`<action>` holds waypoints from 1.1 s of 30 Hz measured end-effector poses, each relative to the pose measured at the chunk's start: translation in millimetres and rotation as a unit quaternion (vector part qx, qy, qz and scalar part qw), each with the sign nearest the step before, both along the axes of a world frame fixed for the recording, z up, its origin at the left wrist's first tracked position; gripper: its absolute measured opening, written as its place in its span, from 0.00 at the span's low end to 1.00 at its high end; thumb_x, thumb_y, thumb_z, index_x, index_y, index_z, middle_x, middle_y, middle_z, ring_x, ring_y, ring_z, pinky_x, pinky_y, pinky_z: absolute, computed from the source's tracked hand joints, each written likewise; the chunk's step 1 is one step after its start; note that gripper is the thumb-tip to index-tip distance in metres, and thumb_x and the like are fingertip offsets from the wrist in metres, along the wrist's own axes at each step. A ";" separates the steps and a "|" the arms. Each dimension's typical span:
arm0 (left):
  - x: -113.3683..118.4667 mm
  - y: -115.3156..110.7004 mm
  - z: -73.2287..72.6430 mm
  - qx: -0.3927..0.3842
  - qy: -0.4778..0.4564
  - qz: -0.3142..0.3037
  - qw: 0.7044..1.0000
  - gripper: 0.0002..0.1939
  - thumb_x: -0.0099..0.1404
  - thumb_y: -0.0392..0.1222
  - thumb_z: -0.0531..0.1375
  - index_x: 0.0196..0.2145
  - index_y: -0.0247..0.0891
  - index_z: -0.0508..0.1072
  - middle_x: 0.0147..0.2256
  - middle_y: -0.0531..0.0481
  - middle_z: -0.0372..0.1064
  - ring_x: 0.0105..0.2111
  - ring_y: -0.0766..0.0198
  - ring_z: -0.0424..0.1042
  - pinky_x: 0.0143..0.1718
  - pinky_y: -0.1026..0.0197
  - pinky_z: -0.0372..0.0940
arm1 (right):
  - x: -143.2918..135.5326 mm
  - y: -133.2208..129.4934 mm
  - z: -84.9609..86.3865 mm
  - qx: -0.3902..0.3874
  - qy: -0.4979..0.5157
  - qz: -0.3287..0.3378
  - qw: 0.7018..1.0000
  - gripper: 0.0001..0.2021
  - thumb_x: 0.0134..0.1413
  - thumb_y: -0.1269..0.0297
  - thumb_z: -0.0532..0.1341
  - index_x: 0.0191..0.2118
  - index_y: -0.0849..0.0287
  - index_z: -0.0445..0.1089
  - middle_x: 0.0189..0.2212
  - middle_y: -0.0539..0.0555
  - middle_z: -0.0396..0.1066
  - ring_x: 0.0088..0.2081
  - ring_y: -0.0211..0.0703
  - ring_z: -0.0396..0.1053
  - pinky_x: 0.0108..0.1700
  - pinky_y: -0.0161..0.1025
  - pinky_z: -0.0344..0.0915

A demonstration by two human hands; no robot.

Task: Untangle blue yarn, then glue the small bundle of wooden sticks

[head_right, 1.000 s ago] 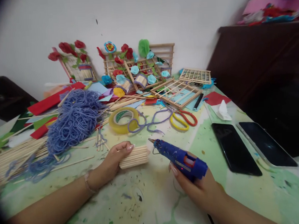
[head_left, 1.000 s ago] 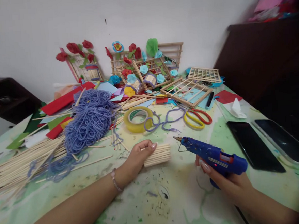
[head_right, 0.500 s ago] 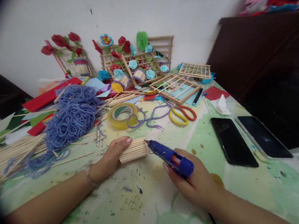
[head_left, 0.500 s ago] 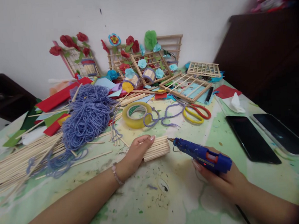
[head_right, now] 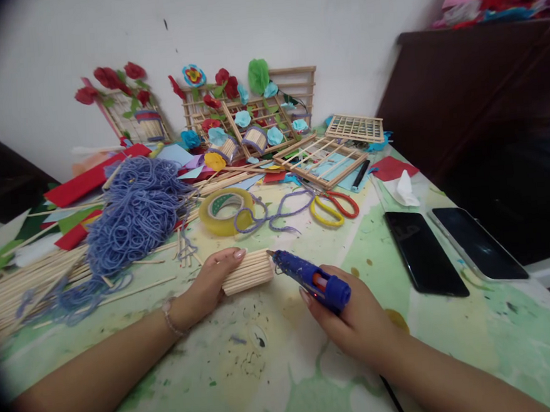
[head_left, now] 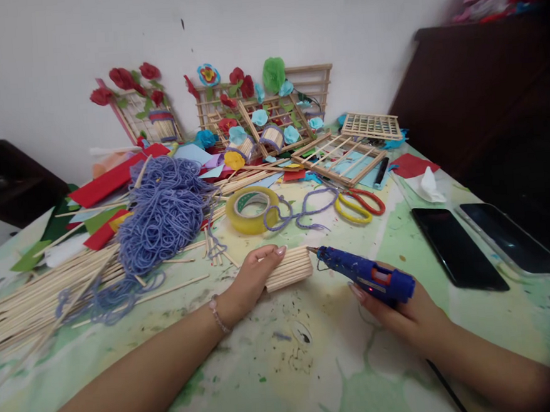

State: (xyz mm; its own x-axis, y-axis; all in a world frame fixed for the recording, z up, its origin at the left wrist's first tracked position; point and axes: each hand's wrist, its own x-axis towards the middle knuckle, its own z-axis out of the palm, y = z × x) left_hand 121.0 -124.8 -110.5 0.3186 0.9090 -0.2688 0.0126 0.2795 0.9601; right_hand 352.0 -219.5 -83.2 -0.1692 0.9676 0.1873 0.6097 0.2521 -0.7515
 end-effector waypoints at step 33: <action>0.1 0.3 4.1 -0.027 -0.046 0.018 0.998 0.16 0.53 0.51 0.65 0.24 0.35 0.68 0.21 0.55 0.62 0.21 0.71 0.61 0.21 0.70 0.56 | 122.9 34.3 27.6 -0.089 0.027 -0.181 0.979 0.15 0.57 0.50 0.52 0.38 0.59 0.62 0.30 0.54 0.70 0.33 0.41 0.69 0.38 0.38 0.65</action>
State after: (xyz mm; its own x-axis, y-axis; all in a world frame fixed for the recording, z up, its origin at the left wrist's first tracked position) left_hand 121.0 -124.5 -106.4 0.3114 0.9053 -0.2889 -0.0870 0.3299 0.9400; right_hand 475.0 -185.2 -55.6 0.1958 0.9806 0.0094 0.5924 -0.1106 -0.7980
